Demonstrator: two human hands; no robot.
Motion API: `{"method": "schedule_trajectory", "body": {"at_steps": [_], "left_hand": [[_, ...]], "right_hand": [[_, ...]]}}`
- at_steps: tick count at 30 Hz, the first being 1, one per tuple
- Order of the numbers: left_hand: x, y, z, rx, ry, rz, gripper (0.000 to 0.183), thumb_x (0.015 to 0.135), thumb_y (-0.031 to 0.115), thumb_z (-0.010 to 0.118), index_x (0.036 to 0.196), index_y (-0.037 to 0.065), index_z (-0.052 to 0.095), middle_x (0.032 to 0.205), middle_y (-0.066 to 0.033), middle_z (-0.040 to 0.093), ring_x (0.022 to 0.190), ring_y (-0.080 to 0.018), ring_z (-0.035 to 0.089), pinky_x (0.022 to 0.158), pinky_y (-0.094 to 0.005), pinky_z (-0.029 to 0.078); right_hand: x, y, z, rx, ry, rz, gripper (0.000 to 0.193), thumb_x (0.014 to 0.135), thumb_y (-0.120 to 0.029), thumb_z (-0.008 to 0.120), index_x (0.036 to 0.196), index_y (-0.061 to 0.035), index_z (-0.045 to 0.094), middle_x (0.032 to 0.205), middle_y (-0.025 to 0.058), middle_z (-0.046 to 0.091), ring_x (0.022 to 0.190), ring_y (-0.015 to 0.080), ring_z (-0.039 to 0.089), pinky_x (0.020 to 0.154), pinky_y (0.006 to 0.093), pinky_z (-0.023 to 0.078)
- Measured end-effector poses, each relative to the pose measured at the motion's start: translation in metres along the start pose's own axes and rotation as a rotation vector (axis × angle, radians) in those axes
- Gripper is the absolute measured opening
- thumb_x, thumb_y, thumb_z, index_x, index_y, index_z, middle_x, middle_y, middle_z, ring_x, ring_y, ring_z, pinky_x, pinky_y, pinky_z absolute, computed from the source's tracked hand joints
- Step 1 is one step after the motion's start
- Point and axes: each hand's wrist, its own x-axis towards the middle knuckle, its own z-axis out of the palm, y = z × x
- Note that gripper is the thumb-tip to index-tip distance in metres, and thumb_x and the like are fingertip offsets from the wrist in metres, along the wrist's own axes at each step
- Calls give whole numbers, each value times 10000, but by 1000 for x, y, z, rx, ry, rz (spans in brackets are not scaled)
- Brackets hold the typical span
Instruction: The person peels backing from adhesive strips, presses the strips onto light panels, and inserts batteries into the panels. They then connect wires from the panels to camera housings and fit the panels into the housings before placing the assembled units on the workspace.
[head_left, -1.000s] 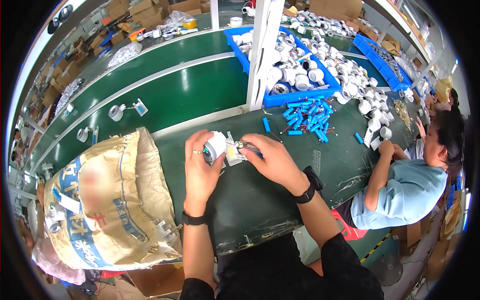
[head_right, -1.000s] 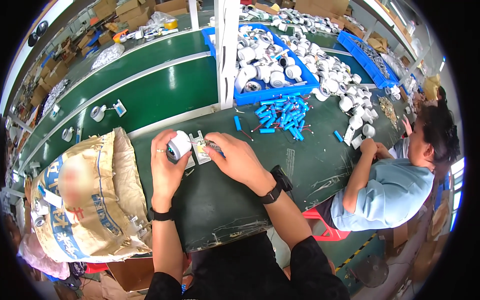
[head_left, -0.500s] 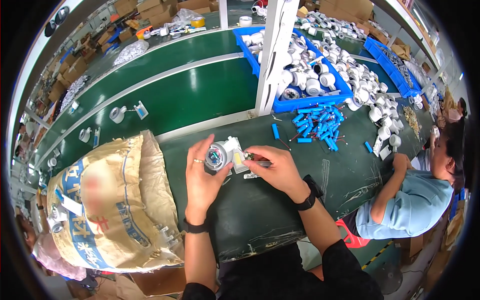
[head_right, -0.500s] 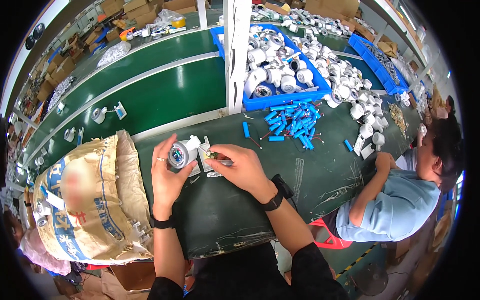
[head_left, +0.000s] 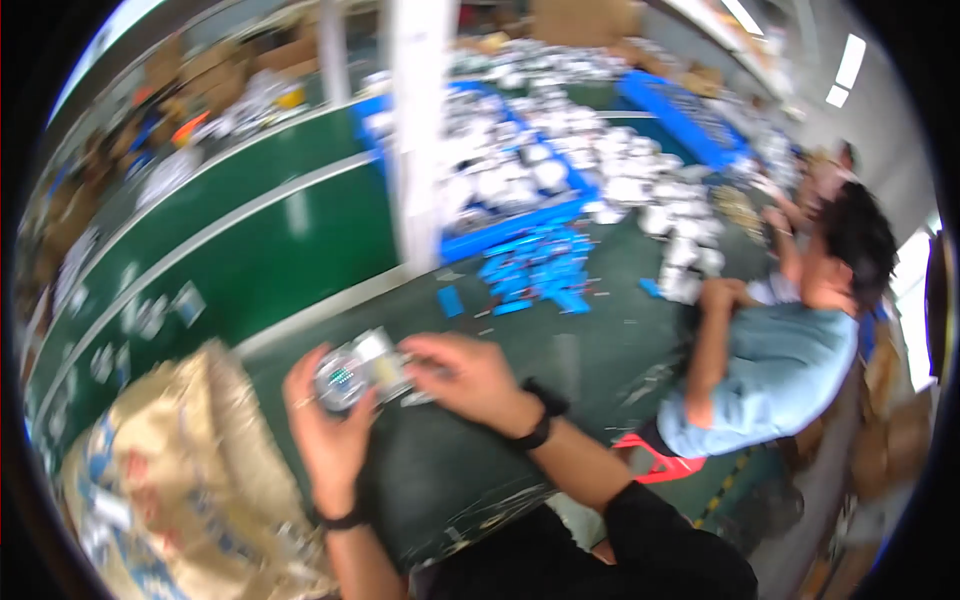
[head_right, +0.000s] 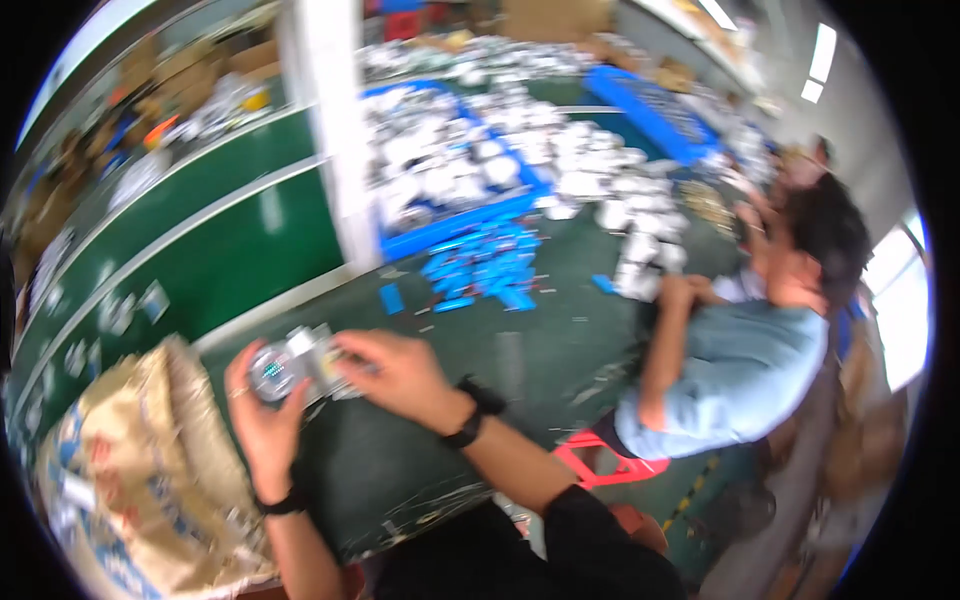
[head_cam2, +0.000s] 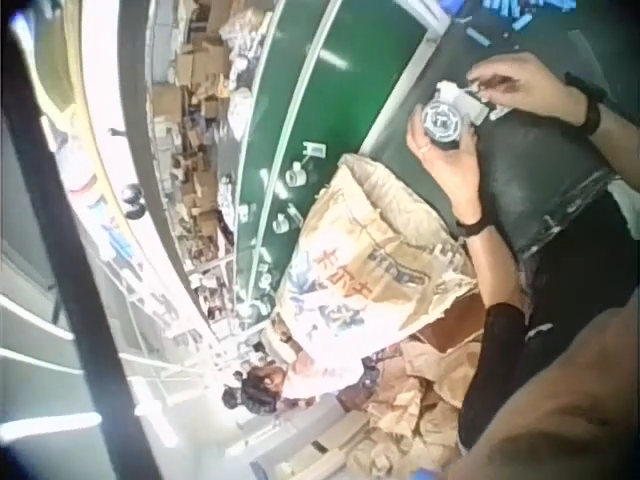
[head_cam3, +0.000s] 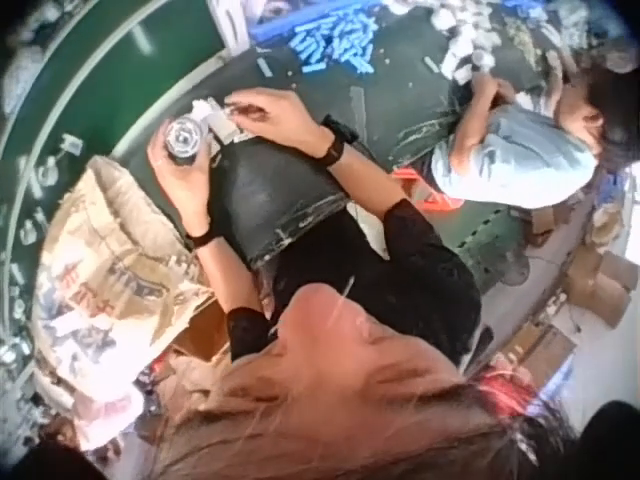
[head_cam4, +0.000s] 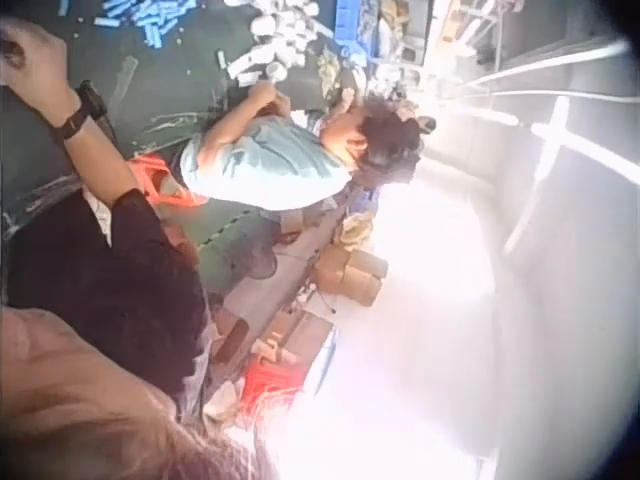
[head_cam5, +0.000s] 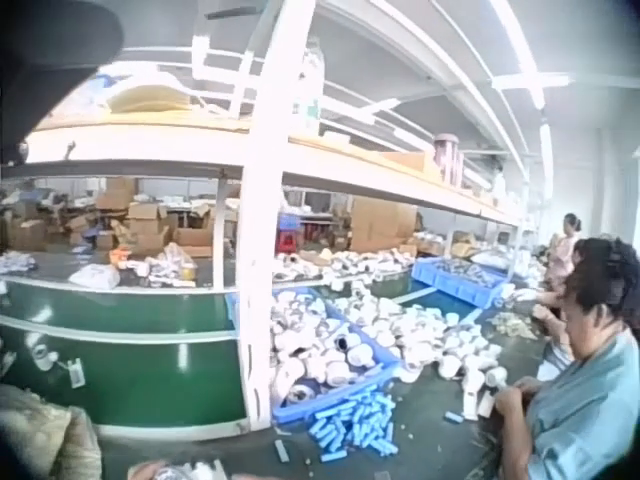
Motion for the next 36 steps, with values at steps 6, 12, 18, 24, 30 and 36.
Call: {"method": "schedule_trajectory", "body": {"at_steps": [6,12,18,24,30,36], "left_hand": [[-5,-4,2,-93,-53,-15,744,706,-139,770,1393,-2,518,1341,-145,511,1260,-296,528,1110,-388,400],[-5,-5,6,-86,-58,-61,740,719,-142,755,1404,4,514,1379,-139,517,1279,-304,531,1106,-392,414],[-4,-11,4,-60,-112,-85,773,740,-169,727,1449,12,478,1408,-122,494,1316,-271,508,1139,-371,390],[-4,-18,1,-20,-145,-140,785,738,-145,729,1461,18,472,1421,-145,491,1328,-298,507,1136,-404,407],[6,-2,-2,91,-159,-127,685,774,-14,775,1412,-3,524,1374,-197,540,1277,-357,534,1110,-446,416],[10,6,-6,155,-197,-125,627,759,56,835,1327,-38,587,1282,-248,602,1185,-413,578,1059,-481,443]], "right_hand": [[2,1,-3,-26,8,-8,249,853,-97,808,1076,-61,702,979,58,692,816,168,717,709,283,593],[0,4,-5,-20,15,-66,262,850,-84,804,1081,-58,682,995,64,685,807,189,722,689,291,600],[-3,8,0,-69,-22,-86,241,843,-91,807,1030,-69,656,978,55,678,747,200,720,621,293,593],[-2,14,1,-102,-103,-34,247,839,-113,803,1019,-93,636,964,41,675,719,193,713,589,294,574],[-1,14,-1,-93,-104,-13,269,834,-110,808,1034,-100,627,965,32,673,705,191,706,571,298,554],[-4,4,3,-60,-117,-47,290,829,-115,825,1054,-106,642,968,40,672,665,202,695,553,299,536]]}}
